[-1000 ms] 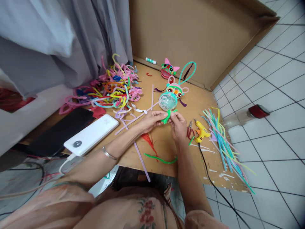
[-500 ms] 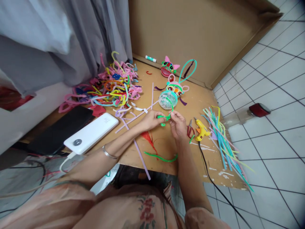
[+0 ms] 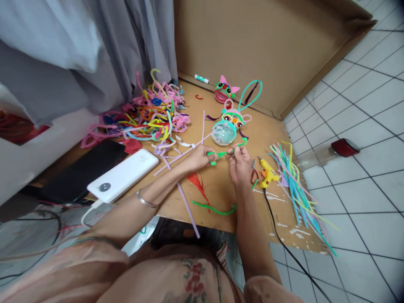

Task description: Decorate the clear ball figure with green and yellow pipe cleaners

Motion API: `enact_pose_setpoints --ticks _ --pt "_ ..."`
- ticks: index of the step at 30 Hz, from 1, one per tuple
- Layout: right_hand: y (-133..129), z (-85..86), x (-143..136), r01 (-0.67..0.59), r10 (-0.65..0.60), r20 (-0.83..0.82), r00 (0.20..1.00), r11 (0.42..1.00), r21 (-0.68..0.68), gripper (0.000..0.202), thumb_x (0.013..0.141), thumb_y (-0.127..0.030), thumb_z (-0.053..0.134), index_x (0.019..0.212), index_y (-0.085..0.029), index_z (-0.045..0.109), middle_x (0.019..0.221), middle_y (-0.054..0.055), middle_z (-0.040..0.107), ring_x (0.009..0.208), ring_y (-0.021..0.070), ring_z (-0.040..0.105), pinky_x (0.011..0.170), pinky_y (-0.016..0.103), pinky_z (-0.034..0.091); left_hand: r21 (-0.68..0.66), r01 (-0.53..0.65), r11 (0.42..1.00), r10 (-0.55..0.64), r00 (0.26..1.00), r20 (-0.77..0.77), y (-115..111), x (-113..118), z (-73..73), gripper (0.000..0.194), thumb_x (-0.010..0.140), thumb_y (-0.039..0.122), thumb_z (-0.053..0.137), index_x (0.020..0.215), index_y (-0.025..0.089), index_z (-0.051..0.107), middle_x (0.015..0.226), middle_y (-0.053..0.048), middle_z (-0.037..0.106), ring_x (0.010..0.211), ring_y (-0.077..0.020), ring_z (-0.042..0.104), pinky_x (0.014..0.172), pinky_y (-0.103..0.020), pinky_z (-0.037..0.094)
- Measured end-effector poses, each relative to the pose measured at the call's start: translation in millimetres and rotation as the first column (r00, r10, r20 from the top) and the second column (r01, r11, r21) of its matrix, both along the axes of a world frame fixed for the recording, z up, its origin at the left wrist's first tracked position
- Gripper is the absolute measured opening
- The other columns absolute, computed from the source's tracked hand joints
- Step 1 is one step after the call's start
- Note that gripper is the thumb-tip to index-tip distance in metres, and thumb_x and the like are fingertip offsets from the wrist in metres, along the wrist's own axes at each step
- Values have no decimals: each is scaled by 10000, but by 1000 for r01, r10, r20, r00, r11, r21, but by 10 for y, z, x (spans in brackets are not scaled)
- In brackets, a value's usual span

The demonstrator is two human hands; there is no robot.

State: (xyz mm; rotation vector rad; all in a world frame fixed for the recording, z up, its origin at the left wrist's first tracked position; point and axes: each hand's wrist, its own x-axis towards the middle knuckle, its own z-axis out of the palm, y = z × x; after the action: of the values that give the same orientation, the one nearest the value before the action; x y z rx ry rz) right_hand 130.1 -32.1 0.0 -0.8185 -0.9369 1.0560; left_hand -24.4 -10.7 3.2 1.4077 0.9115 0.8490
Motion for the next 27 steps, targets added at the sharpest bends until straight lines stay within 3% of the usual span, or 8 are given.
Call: enact_pose_setpoints --ticks 3,7,13,15,18,21,24,27 --pt "-10 35 -10 -71 70 35 997 997 33 180 779 -365 691 798 -219 588 671 -38 564 675 105 561 734 261 479 -99 -129 987 145 972 183 33 30 14 274 669 371 731 621 137 598 491 29 511 399 -49 363 415 -197 239" --pt "-2 31 35 -28 26 -62 998 999 -37 154 759 -302 704 789 -217 580 622 -65 505 542 72 462 565 204 424 -138 -2 990 50 938 344 -2 40 80 348 596 401 794 668 131 586 558 18 548 421 -38 366 410 -186 227" --pt "-11 70 75 -35 -6 -237 971 985 -171 89 853 -228 614 797 -232 546 611 -76 509 500 63 474 513 186 413 33 292 956 -294 954 55 -41 -15 36 246 704 351 712 690 118 633 574 3 586 502 -70 462 490 -190 325" --pt "-20 109 54 -43 -2 -266 964 986 -162 111 877 -202 582 779 -235 543 602 -74 503 556 73 515 595 203 459 84 152 985 -151 988 -19 -9 -11 5 216 729 301 679 630 118 620 541 10 563 504 -68 459 498 -185 325" --pt "-47 165 14 -108 68 -275 959 985 -131 132 892 -211 569 765 -241 550 531 -77 410 645 105 564 714 250 491 5 -134 991 133 986 100 50 23 -3 219 742 296 665 624 125 594 512 28 521 438 -47 383 445 -182 273" --pt "-75 183 7 -195 160 -244 957 973 -126 115 884 -230 585 775 -238 550 506 -87 330 572 104 506 643 242 465 -158 -156 975 203 914 352 73 39 42 273 678 332 741 640 131 560 536 35 506 425 -33 355 410 -172 232" --pt "-60 159 58 -194 157 -240 958 972 -136 123 896 -233 559 775 -234 531 510 -94 269 446 86 329 476 197 329 -186 43 982 45 893 447 36 -1 83 312 623 353 791 674 130 579 550 31 520 418 -22 342 394 -160 197" --pt "-14 137 138 -104 65 -264 962 985 -135 147 901 -236 546 758 -236 511 525 -91 253 433 89 249 449 196 277 -83 403 911 -381 902 201 -19 -52 64 262 646 348 775 681 126 639 553 -1 590 411 -44 405 396 -166 264"
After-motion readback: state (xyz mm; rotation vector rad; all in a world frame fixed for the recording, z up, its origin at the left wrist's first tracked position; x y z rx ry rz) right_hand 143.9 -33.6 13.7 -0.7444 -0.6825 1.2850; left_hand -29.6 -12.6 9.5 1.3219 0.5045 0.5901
